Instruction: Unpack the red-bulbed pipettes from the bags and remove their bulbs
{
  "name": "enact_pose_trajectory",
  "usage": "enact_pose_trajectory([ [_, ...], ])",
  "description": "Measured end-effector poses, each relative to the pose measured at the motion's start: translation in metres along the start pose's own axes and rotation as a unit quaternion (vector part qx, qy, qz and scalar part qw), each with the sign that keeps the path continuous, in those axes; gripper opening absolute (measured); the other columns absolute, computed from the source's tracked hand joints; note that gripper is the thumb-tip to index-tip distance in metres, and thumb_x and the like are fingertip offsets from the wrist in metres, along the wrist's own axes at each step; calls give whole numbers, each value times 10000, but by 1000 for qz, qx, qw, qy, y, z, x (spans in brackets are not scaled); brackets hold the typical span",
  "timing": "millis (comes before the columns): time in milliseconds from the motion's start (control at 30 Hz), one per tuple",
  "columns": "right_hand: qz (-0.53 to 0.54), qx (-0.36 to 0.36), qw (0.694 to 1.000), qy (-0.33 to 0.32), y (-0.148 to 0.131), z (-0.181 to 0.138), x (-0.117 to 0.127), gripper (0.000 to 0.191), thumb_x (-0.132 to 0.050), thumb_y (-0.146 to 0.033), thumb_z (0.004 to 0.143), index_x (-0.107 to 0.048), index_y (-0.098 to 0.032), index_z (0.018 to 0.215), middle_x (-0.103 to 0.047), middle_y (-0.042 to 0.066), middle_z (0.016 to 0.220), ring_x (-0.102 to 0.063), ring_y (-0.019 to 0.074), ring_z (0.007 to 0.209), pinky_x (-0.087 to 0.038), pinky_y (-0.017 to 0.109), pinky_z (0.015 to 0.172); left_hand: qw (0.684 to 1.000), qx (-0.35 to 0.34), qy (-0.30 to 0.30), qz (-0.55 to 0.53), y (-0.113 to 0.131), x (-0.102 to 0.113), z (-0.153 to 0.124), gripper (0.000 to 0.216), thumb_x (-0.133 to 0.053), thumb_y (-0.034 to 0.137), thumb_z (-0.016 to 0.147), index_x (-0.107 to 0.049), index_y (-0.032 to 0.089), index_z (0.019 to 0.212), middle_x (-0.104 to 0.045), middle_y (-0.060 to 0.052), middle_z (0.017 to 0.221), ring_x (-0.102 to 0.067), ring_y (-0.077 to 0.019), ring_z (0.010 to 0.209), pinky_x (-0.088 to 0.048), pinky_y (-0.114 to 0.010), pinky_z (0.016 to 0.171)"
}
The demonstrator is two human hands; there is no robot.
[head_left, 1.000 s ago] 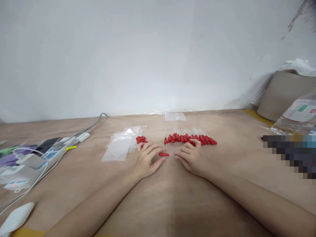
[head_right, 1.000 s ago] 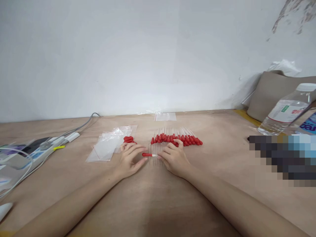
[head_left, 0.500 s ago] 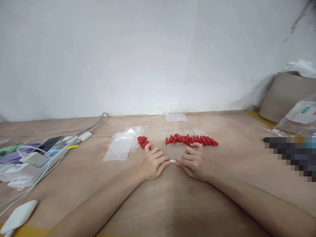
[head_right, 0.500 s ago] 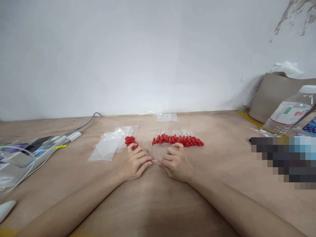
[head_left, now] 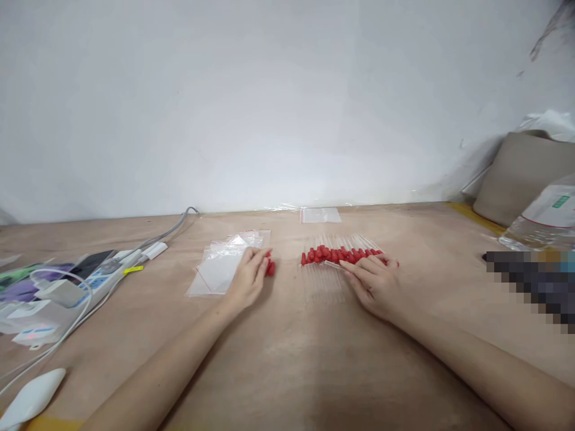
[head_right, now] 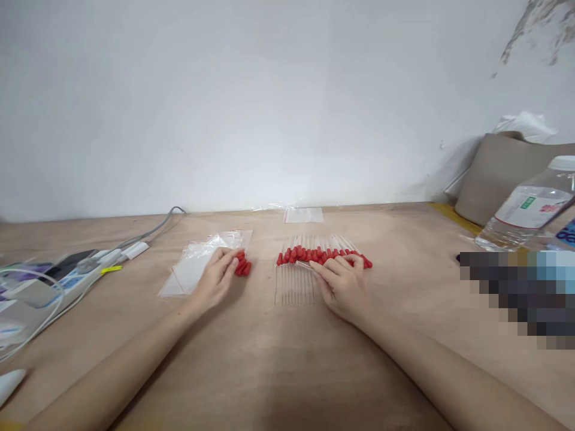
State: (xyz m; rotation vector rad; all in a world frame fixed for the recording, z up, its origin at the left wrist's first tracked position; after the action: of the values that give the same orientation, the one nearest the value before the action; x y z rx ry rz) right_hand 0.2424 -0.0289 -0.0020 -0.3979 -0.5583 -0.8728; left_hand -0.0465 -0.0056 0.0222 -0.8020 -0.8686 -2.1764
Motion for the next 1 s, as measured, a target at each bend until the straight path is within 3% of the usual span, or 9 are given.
enact_pose_trajectory([
  [133, 35, -20, 999, -31, -17, 7, -12, 251, -423, -195, 844, -611, -200, 1011, -621, 20, 725, -500, 124, 693, -244, 328, 794, 997, 46, 62, 31, -22, 6, 14, 280, -378, 183, 854, -530, 201, 1089, -447, -54, 857, -492, -168, 838, -453, -334, 757],
  [267, 35, 5, 999, -26, -35, 20, -20, 220, -429, -211, 847, -646, -199, 881, -631, 18, 695, -498, 120, 676, -241, 326, 784, 996, 49, 61, 34, -32, 2, 15, 300, -461, 224, 817, -487, 209, 1115, -510, -24, 835, -513, -151, 758, -453, -319, 732],
  [600, -40, 81, 995, -43, -56, 27, -42, 183, -452, -160, 803, -619, -164, 726, -576, 18, 611, -433, 127, 646, -238, 336, 751, 995, 26, 52, 79, -37, -8, 10, 187, -531, 322, 788, -531, 211, 939, -603, -20, 826, -524, -187, 786, -426, -334, 737],
  [800, -38, 66, 993, -91, -66, 25, -49, 142, -473, -158, 765, -574, -160, 665, -572, 25, 640, -442, 137, 682, -229, 349, 763, 990, -12, 101, 93, -21, -5, 5, 111, -490, 278, 818, -574, 210, 845, -600, -27, 853, -515, -185, 850, -385, -344, 804],
  [1000, 2, 0, 988, -157, -76, 25, -46, 213, -538, -364, 751, -588, -165, 694, -579, 38, 693, -455, 151, 706, -219, 359, 774, 994, -42, -4, 104, 10, -20, 20, 133, -492, 248, 803, -584, 206, 890, -595, -39, 902, -510, -197, 881, -382, -348, 807],
])
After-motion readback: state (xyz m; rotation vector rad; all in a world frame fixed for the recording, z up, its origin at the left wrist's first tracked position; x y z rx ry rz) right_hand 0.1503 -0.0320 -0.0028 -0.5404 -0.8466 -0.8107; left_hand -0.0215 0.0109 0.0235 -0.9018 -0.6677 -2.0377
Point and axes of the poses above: each hand's wrist, its own z-axis towards the middle knuckle, its own x-axis out of the back of the hand, y = z × x, the point moved 1 cm from there along z, towards the middle knuckle
